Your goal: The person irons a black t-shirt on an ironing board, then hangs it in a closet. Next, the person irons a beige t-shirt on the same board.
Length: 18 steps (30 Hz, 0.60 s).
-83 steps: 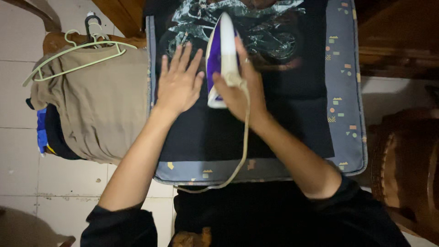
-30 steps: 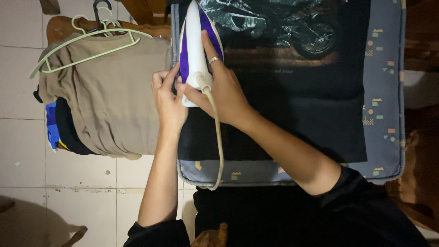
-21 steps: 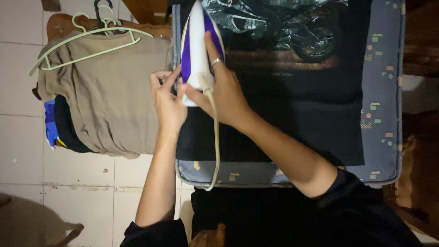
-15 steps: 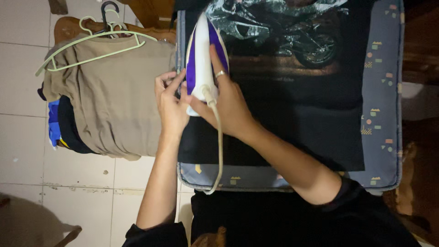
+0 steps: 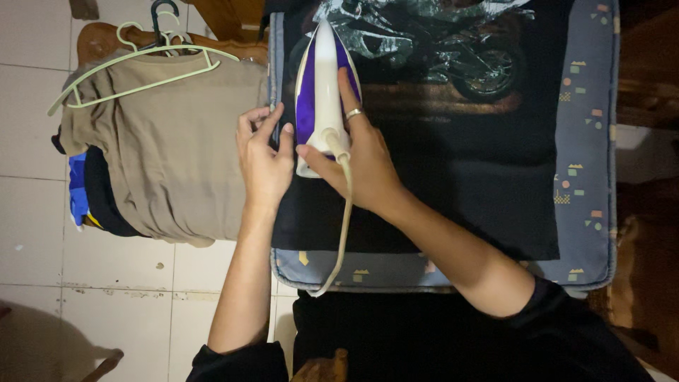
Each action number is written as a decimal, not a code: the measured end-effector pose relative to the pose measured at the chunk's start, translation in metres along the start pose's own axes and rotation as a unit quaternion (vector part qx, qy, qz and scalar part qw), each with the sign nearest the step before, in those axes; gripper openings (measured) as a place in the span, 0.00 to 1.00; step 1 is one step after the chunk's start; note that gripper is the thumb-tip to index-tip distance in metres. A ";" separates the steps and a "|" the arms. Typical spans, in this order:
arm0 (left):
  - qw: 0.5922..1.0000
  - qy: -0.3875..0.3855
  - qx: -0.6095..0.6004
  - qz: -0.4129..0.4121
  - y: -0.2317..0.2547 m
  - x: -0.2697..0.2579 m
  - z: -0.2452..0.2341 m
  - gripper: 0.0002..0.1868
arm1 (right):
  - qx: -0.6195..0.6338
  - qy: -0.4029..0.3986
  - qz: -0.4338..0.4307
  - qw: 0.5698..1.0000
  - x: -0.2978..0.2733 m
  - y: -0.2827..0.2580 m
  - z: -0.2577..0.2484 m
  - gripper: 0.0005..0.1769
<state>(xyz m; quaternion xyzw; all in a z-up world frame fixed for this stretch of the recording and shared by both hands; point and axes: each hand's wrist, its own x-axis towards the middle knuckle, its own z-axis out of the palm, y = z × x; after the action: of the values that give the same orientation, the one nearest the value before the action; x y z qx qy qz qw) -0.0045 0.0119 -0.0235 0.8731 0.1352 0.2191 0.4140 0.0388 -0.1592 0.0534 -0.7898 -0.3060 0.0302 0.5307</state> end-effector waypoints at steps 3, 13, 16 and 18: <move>1.000 -0.006 0.008 0.000 0.001 0.001 -0.001 0.18 | -0.018 0.019 0.015 1.000 0.009 0.009 0.003 0.62; 1.000 -0.002 0.010 -0.008 0.005 0.000 -0.003 0.17 | 0.017 0.008 0.026 0.999 -0.014 0.008 -0.014 0.60; 1.000 -0.003 0.015 -0.001 0.004 0.002 -0.002 0.17 | 0.050 0.015 0.047 0.998 -0.017 0.010 -0.023 0.59; 1.000 -0.003 0.010 -0.008 0.003 0.002 -0.002 0.17 | 0.029 0.029 0.044 0.998 -0.009 0.017 -0.026 0.59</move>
<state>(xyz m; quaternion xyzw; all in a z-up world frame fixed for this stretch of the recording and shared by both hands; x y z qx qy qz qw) -0.0031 0.0123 -0.0195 0.8768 0.1430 0.2116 0.4074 0.0490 -0.1896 0.0473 -0.7872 -0.2542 0.0398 0.5605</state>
